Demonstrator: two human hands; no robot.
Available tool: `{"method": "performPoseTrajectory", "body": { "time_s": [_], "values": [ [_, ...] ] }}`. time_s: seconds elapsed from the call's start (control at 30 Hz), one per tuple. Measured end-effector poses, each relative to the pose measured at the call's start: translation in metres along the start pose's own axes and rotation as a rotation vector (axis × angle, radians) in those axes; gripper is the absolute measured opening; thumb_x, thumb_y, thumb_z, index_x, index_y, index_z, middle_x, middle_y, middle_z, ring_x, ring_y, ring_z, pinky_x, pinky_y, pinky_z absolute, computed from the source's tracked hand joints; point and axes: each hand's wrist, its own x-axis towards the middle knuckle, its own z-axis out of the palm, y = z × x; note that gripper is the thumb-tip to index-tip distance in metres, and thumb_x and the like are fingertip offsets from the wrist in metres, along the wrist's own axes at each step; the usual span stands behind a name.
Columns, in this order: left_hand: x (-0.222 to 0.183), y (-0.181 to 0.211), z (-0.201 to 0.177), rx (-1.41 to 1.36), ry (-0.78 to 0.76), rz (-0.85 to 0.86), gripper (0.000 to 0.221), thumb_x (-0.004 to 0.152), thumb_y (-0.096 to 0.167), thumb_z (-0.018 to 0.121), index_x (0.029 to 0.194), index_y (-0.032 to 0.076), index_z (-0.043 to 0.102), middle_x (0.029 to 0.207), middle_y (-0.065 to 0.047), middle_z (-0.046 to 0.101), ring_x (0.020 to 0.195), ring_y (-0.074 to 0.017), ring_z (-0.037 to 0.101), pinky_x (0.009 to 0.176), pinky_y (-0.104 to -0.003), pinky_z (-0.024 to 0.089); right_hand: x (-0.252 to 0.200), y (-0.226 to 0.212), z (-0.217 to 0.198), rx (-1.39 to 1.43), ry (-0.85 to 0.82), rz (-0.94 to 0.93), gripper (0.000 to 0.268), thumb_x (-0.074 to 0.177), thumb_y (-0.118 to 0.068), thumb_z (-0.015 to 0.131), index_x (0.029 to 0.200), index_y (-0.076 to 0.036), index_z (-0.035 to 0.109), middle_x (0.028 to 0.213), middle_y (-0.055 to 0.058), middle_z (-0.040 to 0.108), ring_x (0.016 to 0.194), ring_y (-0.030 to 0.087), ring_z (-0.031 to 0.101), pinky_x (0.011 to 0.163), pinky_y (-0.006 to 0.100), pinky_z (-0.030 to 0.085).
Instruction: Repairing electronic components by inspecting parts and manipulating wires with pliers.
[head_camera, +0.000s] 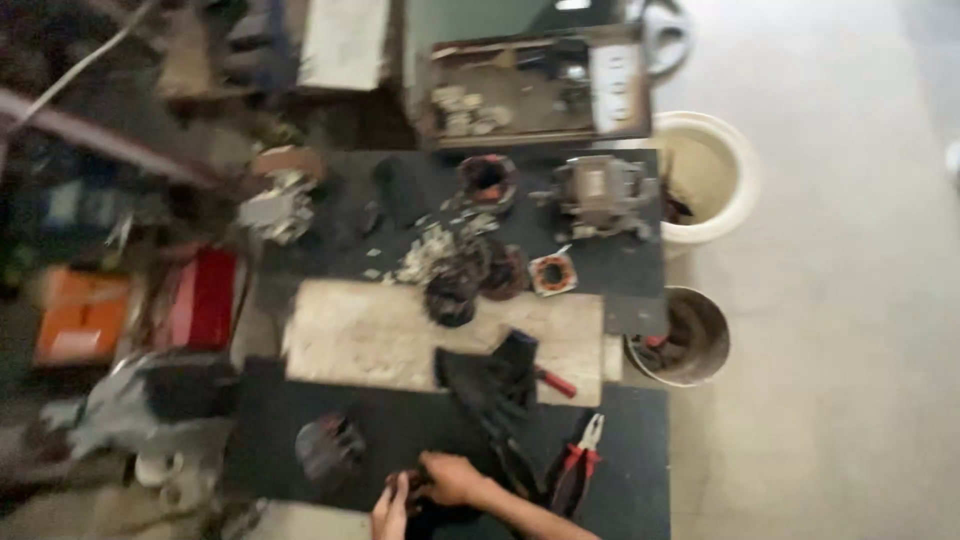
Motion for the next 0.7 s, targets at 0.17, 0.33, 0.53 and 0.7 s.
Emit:
{"method": "performPoseTrajectory", "body": {
  "time_s": [0.17, 0.33, 0.53, 0.7],
  "values": [
    [-0.016, 0.025, -0.021, -0.297, -0.051, -0.067, 0.043, 0.097, 0.039, 0.062, 0.121, 0.005, 0.075, 0.109, -0.01, 0.08, 0.084, -0.0174, 0.07, 0.065, -0.029, 0.054, 0.013, 0.004, 0.028, -0.016, 0.044, 0.026, 0.028, 0.09, -0.029, 0.064, 0.107, -0.011, 0.05, 0.108, 0.018, 0.069, 0.101, 0.043, 0.067, 0.077, 0.052, 0.05],
    [0.015, -0.029, -0.084, -0.287, -0.043, -0.09, 0.03, 0.1, 0.03, 0.063, 0.117, 0.007, 0.071, 0.104, -0.008, 0.08, 0.072, -0.013, 0.07, 0.056, -0.026, 0.055, 0.025, -0.011, 0.029, 0.103, 0.229, 0.2, 0.037, 0.089, -0.048, 0.074, 0.083, -0.017, 0.053, 0.077, 0.001, 0.066, 0.071, 0.016, 0.055, 0.068, 0.036, 0.044],
    [0.083, -0.062, -0.144, -0.313, 0.017, 0.086, 0.026, 0.101, 0.028, 0.062, 0.114, 0.007, 0.069, 0.093, -0.009, 0.076, 0.067, -0.016, 0.069, 0.051, -0.027, 0.052, 0.03, -0.074, 0.018, 0.246, 0.364, 0.218, 0.031, 0.094, -0.041, 0.067, 0.111, -0.015, 0.073, 0.098, -0.003, 0.074, 0.089, 0.006, 0.065, 0.081, 0.024, 0.05],
    [0.125, -0.016, -0.158, -0.342, 0.008, 0.184, 0.031, 0.101, 0.028, 0.066, 0.118, 0.003, 0.072, 0.1, -0.018, 0.078, 0.069, -0.0192, 0.073, 0.053, -0.025, 0.057, 0.044, -0.094, 0.034, 0.159, 0.523, 0.265, 0.031, 0.101, -0.037, 0.066, 0.123, -0.016, 0.072, 0.111, 0.023, 0.075, 0.111, 0.045, 0.069, 0.095, 0.054, 0.057]
  ]
}}
